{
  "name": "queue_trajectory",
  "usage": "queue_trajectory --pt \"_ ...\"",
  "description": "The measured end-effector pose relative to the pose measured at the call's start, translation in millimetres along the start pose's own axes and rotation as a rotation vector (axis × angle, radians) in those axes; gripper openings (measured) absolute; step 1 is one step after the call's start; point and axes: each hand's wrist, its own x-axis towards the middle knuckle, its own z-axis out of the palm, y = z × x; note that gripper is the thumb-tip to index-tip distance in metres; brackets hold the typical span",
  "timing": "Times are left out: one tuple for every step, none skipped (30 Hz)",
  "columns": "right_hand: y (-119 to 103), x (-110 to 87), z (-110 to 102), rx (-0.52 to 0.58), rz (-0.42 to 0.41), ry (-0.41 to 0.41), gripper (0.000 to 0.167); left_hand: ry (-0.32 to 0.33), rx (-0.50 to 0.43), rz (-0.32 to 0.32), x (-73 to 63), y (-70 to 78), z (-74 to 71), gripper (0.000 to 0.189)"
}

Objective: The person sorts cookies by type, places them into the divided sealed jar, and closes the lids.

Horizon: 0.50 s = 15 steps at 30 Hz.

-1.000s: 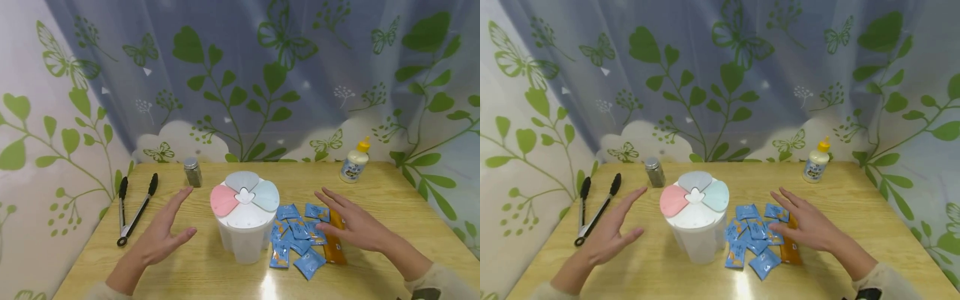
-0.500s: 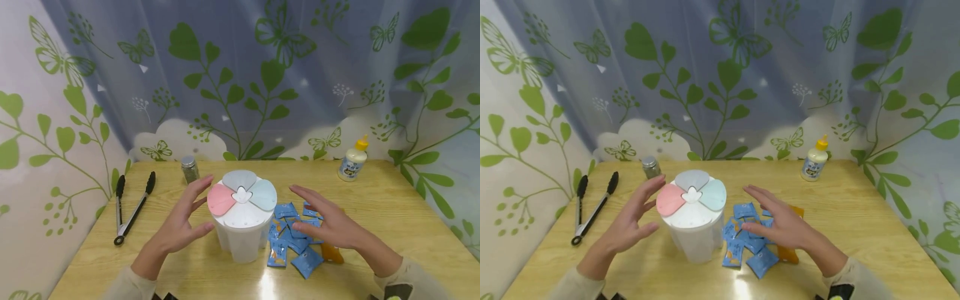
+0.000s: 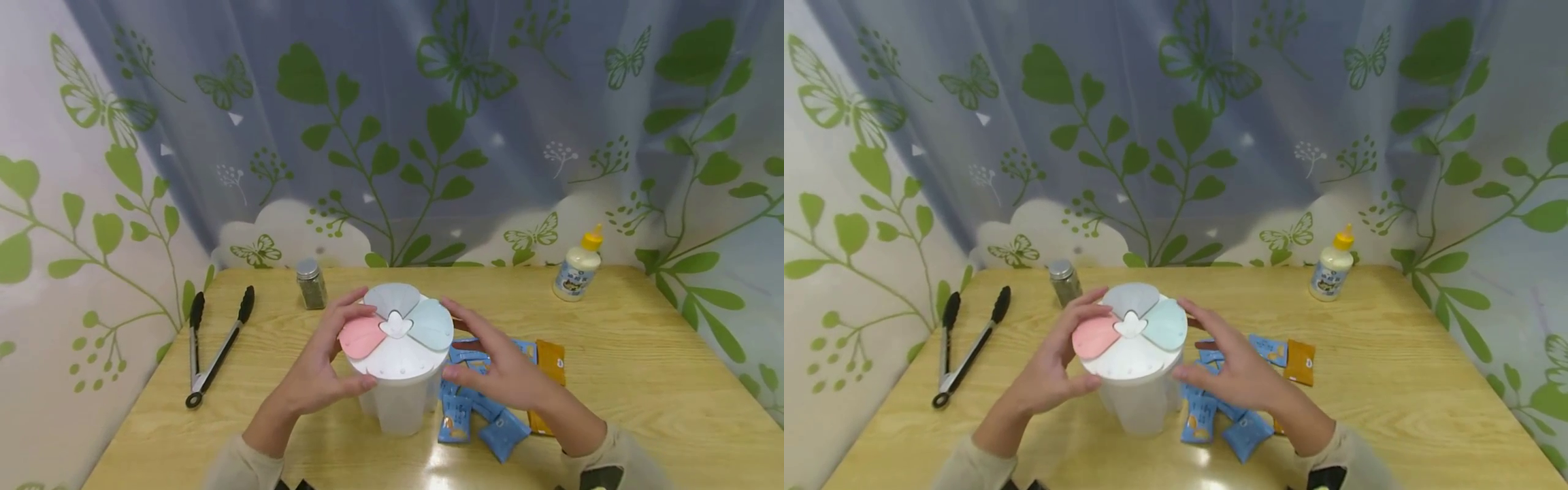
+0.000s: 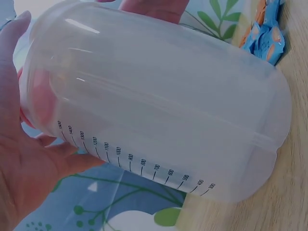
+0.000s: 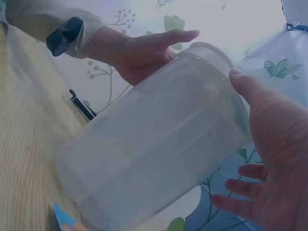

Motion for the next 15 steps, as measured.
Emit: queue_trajectory --pt "-0.9 1.0 1.2 -0.001 -0.003 0.003 0.088 0.004 -0.009 -0.012 -0.6 -0.4 1.4 0.077" --pt "-1.2 1.8 2.2 0.0 -0.006 0.008 0.087 0.008 -0.016 -0.02 -1.3 -1.1 2.5 0.077" --pt "-1.5 2.5 3.0 0.0 -0.009 0.015 0.087 0.012 -0.021 -0.026 -1.8 -1.6 3.6 0.076" --pt "-2.0 3.3 3.7 -0.001 -0.011 0.022 0.086 0.014 -0.026 -0.028 -2.2 -2.2 4.6 0.076" --pt "-2.4 4.0 4.5 0.0 -0.01 0.031 0.085 0.015 -0.03 -0.031 -2.4 -2.6 5.6 0.075" --pt "-2.9 4.7 5.6 0.001 -0.004 0.04 0.084 0.016 -0.032 -0.03 -2.4 -3.0 6.4 0.074" --pt "-3.4 5.2 6.9 0.007 0.002 0.049 0.082 0.018 -0.034 -0.031 -2.4 -3.2 7.0 0.074" --pt "-3.7 5.7 8.7 0.016 0.013 0.057 0.08 0.019 -0.03 -0.026 -2.2 -3.3 7.5 0.073" --pt "-4.0 6.1 10.9 0.023 0.023 0.064 0.078 0.02 -0.024 -0.021 -1.9 -3.3 8.0 0.072" --pt "-4.3 6.4 13.3 0.031 0.034 0.073 0.076 0.022 -0.017 -0.014 -1.6 -3.5 8.2 0.071" --pt "-4.3 6.5 15.7 0.038 0.045 0.083 0.075 0.025 -0.009 -0.007 -1.4 -3.7 8.3 0.07" --pt "-4.2 6.6 18.2 0.046 0.053 0.092 0.074 0.029 -0.002 0.001 -1.3 -4.1 8.3 0.07" --pt "-3.7 6.5 20.6 0.054 0.058 0.098 0.073 0.033 0.006 0.007 -1.4 -4.3 8.4 0.07" --pt "-3.2 6.5 22.8 0.059 0.062 0.103 0.072 0.037 0.014 0.013 -1.8 -5.1 8.1 0.07" --pt "-2.5 6.4 24.6 0.061 0.061 0.109 0.072 0.042 0.02 0.016 -2.4 -5.9 7.9 0.07"
